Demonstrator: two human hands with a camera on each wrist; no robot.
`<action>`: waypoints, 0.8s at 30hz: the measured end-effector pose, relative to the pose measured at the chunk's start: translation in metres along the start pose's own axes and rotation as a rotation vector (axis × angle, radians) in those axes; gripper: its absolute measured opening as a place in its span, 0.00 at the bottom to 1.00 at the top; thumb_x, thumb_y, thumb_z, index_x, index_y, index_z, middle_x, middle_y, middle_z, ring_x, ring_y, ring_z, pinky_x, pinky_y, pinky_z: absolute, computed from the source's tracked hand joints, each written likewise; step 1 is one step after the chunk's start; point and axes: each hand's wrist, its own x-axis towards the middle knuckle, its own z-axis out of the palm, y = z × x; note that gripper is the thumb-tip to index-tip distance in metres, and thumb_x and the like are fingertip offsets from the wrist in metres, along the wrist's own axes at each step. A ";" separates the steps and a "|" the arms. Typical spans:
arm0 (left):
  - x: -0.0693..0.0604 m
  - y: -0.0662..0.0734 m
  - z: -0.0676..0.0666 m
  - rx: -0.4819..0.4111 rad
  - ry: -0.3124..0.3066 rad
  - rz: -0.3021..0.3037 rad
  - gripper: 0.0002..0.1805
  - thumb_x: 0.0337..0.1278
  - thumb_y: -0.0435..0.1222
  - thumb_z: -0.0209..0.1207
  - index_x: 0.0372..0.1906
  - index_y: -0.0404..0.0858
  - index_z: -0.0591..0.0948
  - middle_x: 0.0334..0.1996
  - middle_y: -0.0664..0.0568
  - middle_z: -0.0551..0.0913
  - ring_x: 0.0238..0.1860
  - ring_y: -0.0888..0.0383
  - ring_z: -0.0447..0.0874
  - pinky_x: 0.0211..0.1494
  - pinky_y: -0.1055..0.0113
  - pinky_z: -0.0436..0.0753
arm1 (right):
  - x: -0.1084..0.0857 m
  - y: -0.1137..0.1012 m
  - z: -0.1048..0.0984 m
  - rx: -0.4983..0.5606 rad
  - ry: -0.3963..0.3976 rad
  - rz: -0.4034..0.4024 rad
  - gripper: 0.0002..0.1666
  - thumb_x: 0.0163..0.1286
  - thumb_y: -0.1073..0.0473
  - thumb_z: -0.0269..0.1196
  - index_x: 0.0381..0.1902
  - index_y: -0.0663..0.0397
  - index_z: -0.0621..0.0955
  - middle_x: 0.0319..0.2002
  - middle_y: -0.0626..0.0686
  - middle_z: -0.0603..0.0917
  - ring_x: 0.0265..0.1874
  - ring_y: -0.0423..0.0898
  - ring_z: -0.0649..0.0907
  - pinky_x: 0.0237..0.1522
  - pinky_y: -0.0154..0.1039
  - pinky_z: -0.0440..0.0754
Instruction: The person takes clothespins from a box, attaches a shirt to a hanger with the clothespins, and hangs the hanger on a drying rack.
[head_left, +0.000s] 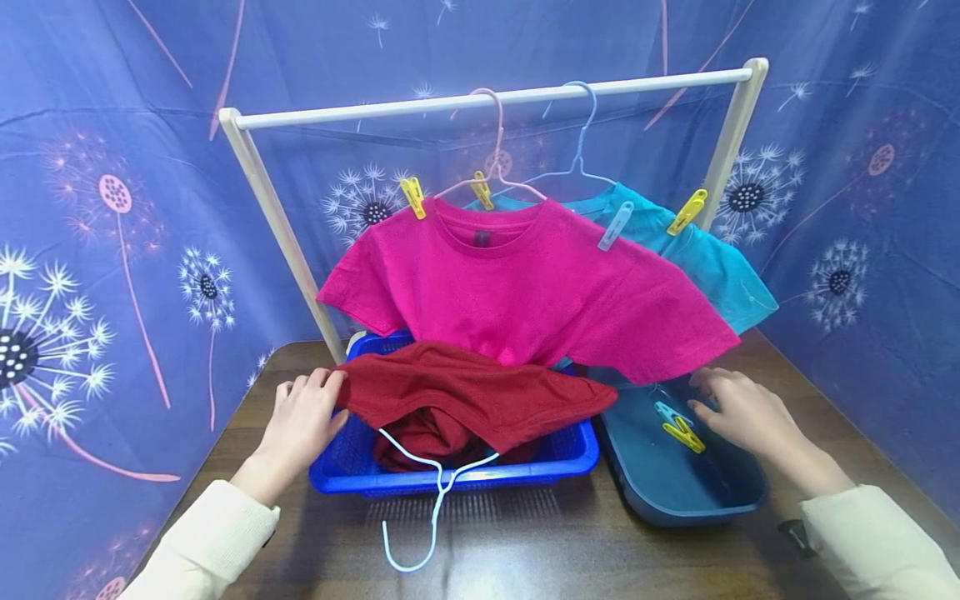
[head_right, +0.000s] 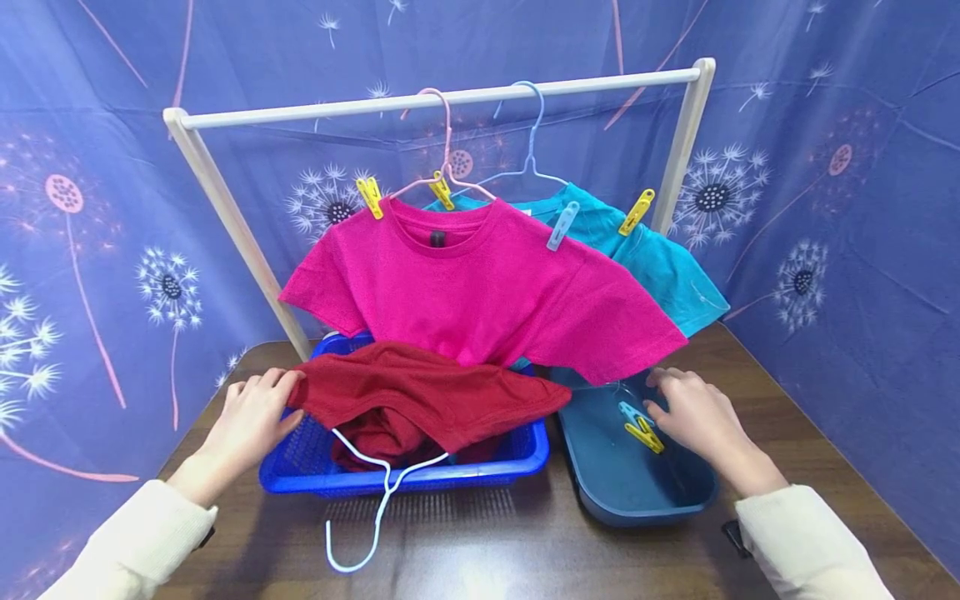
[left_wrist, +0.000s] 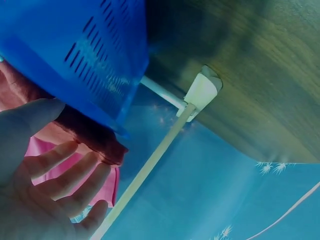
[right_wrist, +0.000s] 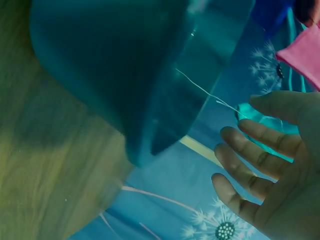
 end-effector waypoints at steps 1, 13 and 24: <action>0.000 0.000 0.001 0.004 0.004 0.003 0.27 0.34 0.35 0.69 0.45 0.33 0.74 0.38 0.39 0.77 0.37 0.40 0.75 0.42 0.46 0.66 | 0.000 -0.001 0.002 0.000 -0.009 0.004 0.15 0.53 0.60 0.64 0.38 0.61 0.79 0.31 0.57 0.82 0.32 0.54 0.81 0.28 0.52 0.77; 0.002 -0.001 0.007 0.087 0.009 0.015 0.27 0.34 0.34 0.67 0.45 0.28 0.73 0.36 0.37 0.78 0.37 0.40 0.76 0.41 0.49 0.68 | -0.002 -0.008 0.027 -0.005 -0.090 0.002 0.16 0.50 0.62 0.66 0.38 0.63 0.79 0.33 0.57 0.81 0.32 0.52 0.80 0.26 0.49 0.77; 0.002 -0.004 -0.003 0.102 -0.033 0.057 0.23 0.34 0.38 0.69 0.39 0.32 0.75 0.32 0.41 0.80 0.35 0.42 0.78 0.41 0.47 0.68 | -0.003 -0.008 0.043 -0.076 -0.082 -0.057 0.15 0.48 0.61 0.68 0.33 0.60 0.77 0.22 0.48 0.72 0.23 0.43 0.72 0.18 0.40 0.70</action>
